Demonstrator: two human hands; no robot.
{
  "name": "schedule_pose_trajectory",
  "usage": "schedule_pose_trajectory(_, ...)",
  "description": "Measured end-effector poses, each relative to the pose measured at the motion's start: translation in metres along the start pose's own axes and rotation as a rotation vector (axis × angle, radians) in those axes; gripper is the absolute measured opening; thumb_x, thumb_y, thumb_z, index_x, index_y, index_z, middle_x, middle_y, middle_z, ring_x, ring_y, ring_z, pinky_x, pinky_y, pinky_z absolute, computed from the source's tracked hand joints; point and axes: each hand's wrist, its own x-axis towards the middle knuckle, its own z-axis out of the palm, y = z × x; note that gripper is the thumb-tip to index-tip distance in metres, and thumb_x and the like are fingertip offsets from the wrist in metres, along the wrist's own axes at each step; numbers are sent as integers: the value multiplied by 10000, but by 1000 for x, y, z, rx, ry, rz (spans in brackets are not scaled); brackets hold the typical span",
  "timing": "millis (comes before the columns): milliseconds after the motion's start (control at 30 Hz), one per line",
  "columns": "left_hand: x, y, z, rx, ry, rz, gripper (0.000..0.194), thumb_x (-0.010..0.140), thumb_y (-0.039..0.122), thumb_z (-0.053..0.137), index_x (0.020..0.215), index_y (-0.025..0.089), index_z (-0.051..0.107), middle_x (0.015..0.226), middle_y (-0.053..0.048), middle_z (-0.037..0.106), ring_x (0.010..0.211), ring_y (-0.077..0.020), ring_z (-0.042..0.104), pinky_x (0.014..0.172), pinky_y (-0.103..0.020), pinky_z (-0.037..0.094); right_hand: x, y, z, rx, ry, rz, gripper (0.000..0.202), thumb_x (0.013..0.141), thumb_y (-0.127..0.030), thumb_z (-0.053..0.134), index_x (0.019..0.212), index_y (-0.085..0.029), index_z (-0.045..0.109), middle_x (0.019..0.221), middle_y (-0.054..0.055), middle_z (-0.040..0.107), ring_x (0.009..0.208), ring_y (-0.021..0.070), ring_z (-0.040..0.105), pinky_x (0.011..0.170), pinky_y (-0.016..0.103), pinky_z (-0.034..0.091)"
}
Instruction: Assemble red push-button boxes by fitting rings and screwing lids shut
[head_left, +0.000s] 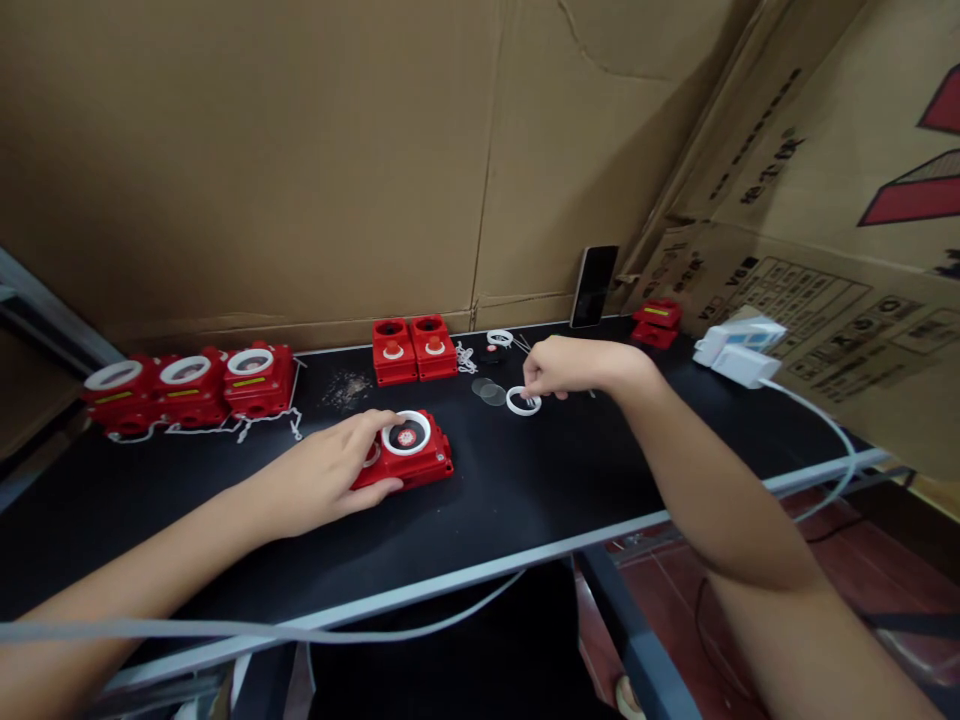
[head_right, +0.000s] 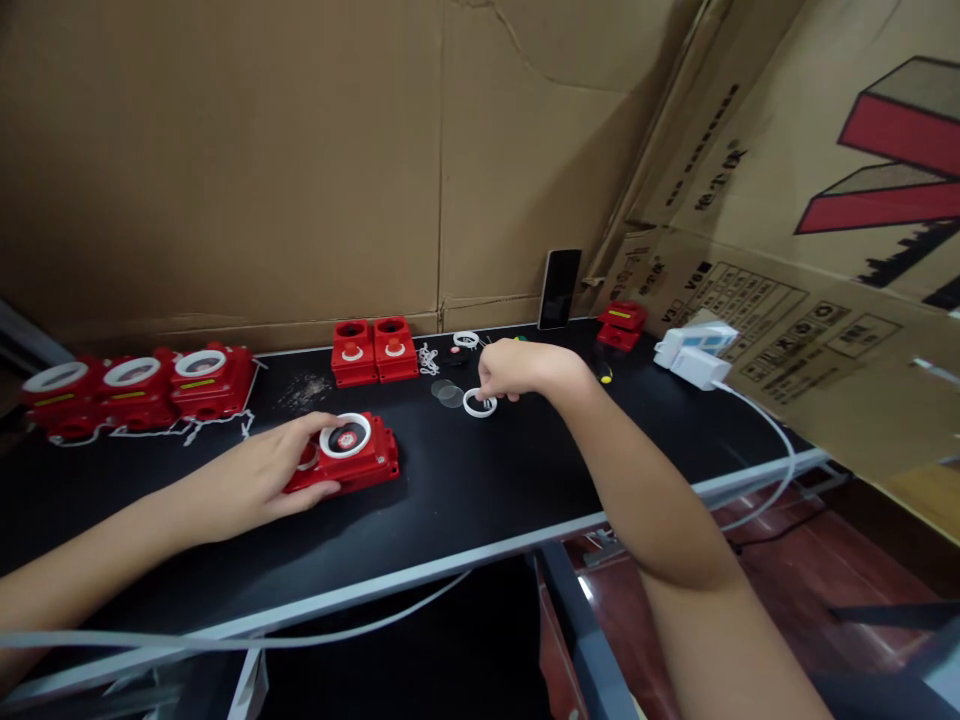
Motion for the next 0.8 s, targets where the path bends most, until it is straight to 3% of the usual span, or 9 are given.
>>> schedule_pose_trajectory(133,1,-1,2,6,-9,-4,665,1165,675,546,1613,185,520,1476,-215,784,1228,-358,840,1116,-468,660,5,-12,4,-98,39,32,283,1031,-339,774,824,-157,838,737,93,797,702,233,753,667,317,463)
schedule_pose_trajectory(300,2,-2,5,-9,15,24,684,1166,694,521,1628,191,490,1485,-212,774,1256,-354,828,1134,-472,651,4,-25,9,-205,72,51,197,1007,-296,790,1026,-131,896,1054,208,887,1023,345,859,816,349,570)
schedule_pose_trajectory(400,2,0,3,-20,-8,17,664,1178,665,533,1641,192,471,1503,-215,764,1267,-346,822,1142,-469,646,4,-31,13,-239,81,68,235,1014,-238,756,1134,-96,899,1133,274,877,1122,405,864,891,399,614)
schedule_pose_trajectory(633,1,2,1,-25,-14,6,670,1176,667,539,1642,191,469,1502,-216,763,1267,-351,822,1137,-472,648,1,-36,14,-258,79,95,274,1030,-292,763,1188,-114,898,1171,285,874,1180,421,864,943,412,635)
schedule_pose_trajectory(800,1,2,1,-15,-11,-3,684,1174,676,534,1654,195,462,1494,-214,768,1281,-356,818,1148,-477,644,0,-40,15,-254,65,70,265,1013,-185,707,1177,-110,902,1118,274,882,1137,400,875,908,392,624)
